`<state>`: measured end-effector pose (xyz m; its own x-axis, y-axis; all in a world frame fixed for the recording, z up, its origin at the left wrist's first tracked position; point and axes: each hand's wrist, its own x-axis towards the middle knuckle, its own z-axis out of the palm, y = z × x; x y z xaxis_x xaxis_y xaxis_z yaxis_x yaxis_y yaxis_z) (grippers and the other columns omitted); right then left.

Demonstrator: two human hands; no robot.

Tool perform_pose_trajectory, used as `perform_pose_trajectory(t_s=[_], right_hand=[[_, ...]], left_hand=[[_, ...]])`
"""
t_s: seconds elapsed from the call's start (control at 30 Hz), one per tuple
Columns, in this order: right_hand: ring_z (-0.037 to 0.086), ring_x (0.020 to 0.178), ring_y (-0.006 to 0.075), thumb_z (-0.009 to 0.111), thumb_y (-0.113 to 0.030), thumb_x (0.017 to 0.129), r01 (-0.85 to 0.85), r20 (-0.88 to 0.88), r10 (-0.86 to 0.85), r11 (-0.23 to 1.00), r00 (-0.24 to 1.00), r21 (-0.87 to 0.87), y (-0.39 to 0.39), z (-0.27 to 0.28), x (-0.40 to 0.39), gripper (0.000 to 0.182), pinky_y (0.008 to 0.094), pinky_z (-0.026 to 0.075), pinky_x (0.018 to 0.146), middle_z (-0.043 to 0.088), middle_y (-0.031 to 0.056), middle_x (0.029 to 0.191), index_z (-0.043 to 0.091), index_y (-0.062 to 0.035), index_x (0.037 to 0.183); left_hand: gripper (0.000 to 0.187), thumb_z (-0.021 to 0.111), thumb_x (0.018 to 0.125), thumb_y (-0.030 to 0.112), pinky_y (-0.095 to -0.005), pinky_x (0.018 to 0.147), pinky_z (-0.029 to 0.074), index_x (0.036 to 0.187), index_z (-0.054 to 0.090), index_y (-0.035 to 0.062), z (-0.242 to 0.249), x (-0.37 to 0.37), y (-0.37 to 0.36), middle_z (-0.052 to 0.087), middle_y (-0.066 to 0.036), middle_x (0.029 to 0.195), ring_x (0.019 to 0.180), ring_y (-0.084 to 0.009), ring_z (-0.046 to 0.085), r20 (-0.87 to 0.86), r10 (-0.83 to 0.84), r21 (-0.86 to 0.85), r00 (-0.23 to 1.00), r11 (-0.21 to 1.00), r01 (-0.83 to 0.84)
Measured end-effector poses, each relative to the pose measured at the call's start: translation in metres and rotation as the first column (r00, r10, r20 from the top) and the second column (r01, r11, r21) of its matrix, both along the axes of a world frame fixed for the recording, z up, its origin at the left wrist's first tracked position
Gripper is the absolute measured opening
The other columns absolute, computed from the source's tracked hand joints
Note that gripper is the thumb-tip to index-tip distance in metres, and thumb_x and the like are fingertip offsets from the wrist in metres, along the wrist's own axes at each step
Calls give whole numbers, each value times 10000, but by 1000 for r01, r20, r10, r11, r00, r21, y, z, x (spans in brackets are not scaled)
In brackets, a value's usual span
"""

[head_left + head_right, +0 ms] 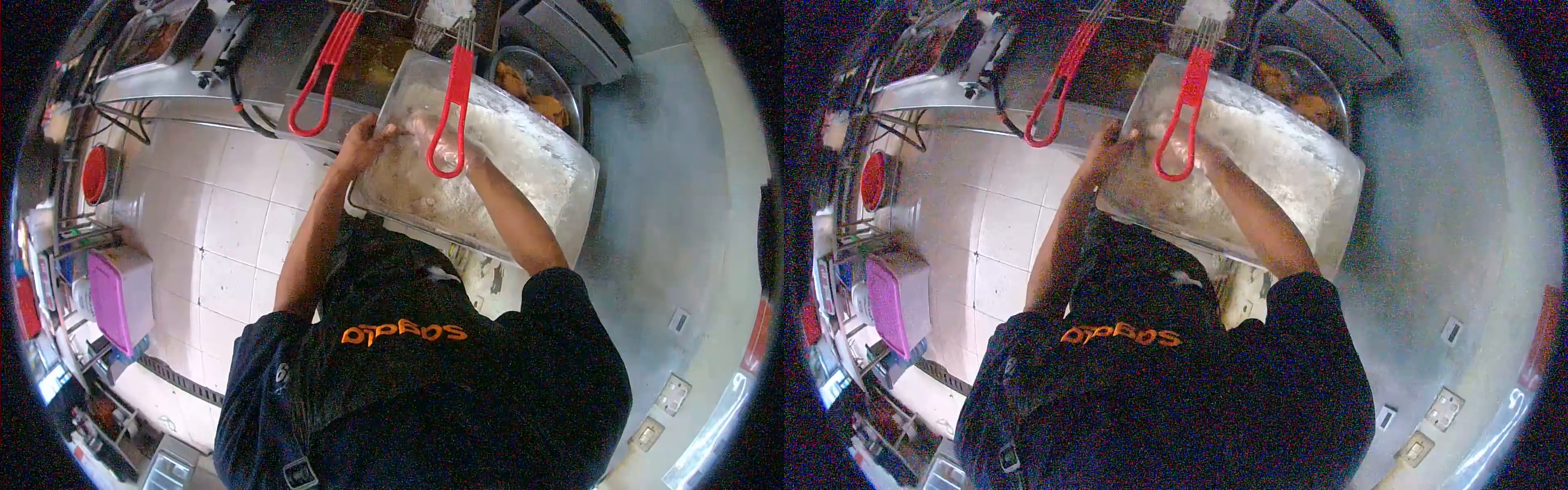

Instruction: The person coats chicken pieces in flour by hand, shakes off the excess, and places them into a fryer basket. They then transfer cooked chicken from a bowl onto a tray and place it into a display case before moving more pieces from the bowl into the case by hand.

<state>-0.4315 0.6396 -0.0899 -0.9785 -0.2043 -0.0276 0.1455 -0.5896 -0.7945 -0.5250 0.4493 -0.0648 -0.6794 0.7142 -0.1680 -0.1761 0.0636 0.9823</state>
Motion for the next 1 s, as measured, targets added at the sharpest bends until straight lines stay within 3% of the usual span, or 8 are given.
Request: perform_pose_trajectory(t_s=[0.07,0.13,0.33,0.6,0.63,0.67,0.8,1.0], right_hand=[[397,1178,237,648,-275,751,131,285,-185,971,940,199,5,20,2,626,403,357,949,407,122,1281,365,-61,1266],[430,870,136,561,-316,812,83,240,-187,918,953,388,3,58,-4,519,303,376,717,456,33,1003,395,-40,1219],[471,790,164,493,-289,853,162,171,-232,924,958,348,-7,-3,-14,304,332,400,676,484,33,876,462,-57,1048],[519,697,196,413,-257,902,533,324,-546,835,772,136,-66,-83,3,227,365,428,628,516,32,728,539,-76,848],[519,693,202,398,-226,895,302,6,-418,667,909,681,-52,-99,16,216,360,428,625,514,34,723,531,-61,854],[520,690,208,383,-194,888,155,-141,-95,152,985,976,-46,-106,27,206,355,429,622,512,37,719,523,-46,860],[517,690,200,397,-203,879,158,-56,-252,405,966,901,-61,-65,41,194,344,432,618,509,42,736,515,-49,875],[509,690,186,426,-219,860,134,-65,-188,382,980,914,-79,-53,59,187,322,439,611,502,53,769,500,-55,907]], left_hand=[[315,600,813,290,-260,567,388,923,528,3,-14,-2,2,532,-32,749,634,-93,450,25,35,48,999,998,-36],[317,594,816,297,-257,561,384,927,525,8,-16,-5,2,535,-33,740,624,-91,443,-17,7,-44,1000,999,-8],[338,584,812,326,-272,558,390,925,530,13,-4,-9,0,530,-28,706,625,-98,442,-90,-75,-265,993,963,49],[339,567,831,251,-293,735,415,1012,526,-33,-33,-1,0,579,-77,893,828,-139,503,31,-42,17,999,999,42],[348,567,831,249,-295,758,413,1021,522,-40,-32,-1,-1,582,-88,924,862,-146,506,33,-48,-37,998,998,50],[348,567,831,249,-295,758,413,1021,522,-40,-38,-1,-1,582,-88,924,862,-146,506,35,-47,-39,998,998,49],[319,564,837,217,-277,715,433,1029,513,-33,-36,2,-2,584,-79,911,834,-148,523,-12,32,-49,999,998,-33],[353,561,836,230,-292,745,417,1045,506,-49,-6,8,-2,583,-94,928,842,-162,512,40,3,-52,999,999,-1]])
